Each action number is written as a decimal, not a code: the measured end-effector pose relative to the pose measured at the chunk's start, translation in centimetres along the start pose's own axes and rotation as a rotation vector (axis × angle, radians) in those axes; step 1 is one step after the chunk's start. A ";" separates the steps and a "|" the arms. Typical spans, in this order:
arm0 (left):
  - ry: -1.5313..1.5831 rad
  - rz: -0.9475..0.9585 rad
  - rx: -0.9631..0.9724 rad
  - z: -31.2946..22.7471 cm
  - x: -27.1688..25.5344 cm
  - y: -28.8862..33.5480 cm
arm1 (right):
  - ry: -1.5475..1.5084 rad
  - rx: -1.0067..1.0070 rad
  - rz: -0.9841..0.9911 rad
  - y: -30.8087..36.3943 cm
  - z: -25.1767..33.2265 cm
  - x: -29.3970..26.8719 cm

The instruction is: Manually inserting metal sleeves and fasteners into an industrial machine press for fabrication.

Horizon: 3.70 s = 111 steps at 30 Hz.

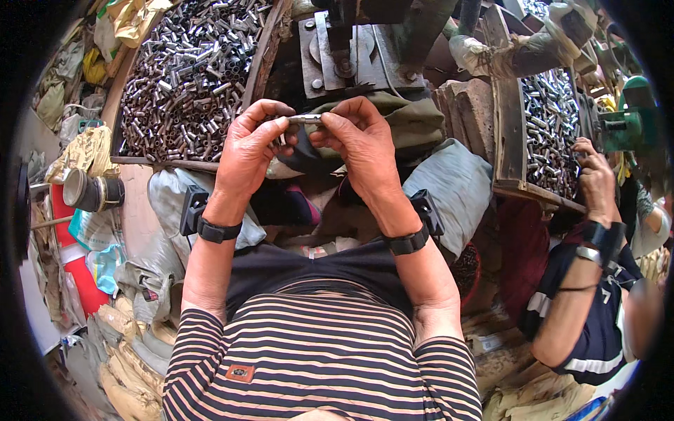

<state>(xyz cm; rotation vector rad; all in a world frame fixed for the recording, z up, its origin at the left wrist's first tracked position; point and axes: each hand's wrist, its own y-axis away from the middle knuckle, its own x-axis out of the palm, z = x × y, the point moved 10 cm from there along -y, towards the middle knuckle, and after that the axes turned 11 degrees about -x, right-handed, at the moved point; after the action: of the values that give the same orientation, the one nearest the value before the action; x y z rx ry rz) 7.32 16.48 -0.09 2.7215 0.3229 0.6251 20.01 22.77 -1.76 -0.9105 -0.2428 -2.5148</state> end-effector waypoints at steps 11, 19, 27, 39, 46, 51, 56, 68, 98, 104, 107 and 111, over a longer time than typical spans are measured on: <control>-0.390 0.103 0.046 -1.4 2.6 0.5 | -0.082 0.106 0.159 0.3 0.7 -1.0; -0.244 0.277 -0.052 0.3 4.9 0.4 | -0.173 0.235 0.366 1.3 1.1 0.4; -0.291 0.042 0.009 1.3 4.1 -2.0 | 0.430 -0.071 0.216 -0.1 3.6 -2.4; -0.079 0.105 -0.111 3.6 5.9 -4.8 | 0.514 -0.087 0.147 -1.3 4.5 -4.3; -0.105 -0.071 0.023 0.2 1.1 -7.6 | 0.630 -1.014 -0.571 3.4 22.5 -8.9; -0.039 -0.232 0.082 -1.1 -2.8 -10.0 | 0.623 -1.050 -0.500 -1.5 23.9 -8.9; 0.027 -0.350 0.104 -1.7 -4.4 -11.8 | 0.384 -0.869 -0.297 -3.6 24.5 -6.8; 0.043 -0.343 0.053 -1.5 -4.8 -16.8 | 0.869 -0.855 -0.244 -5.5 29.6 -2.8; 0.004 -0.256 0.003 -3.3 -4.4 -16.7 | 0.760 -0.831 -0.264 -5.4 27.5 -5.3; -0.187 -0.312 0.117 -3.5 -3.7 -17.4 | 0.792 -0.785 -0.198 -6.4 29.3 -4.1; -0.212 -0.307 0.123 -3.1 -3.5 -17.4 | 0.777 -0.786 -0.209 -6.3 28.9 -4.0; -0.334 -0.296 0.164 -3.1 -1.6 -17.3 | 0.720 -0.856 -0.305 -5.8 27.9 -5.1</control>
<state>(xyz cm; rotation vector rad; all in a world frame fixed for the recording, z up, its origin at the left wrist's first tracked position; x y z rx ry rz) 2.04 32.80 -4.35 2.7876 0.6981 0.0637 36.45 38.38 16.29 -0.1450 1.0505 -3.0542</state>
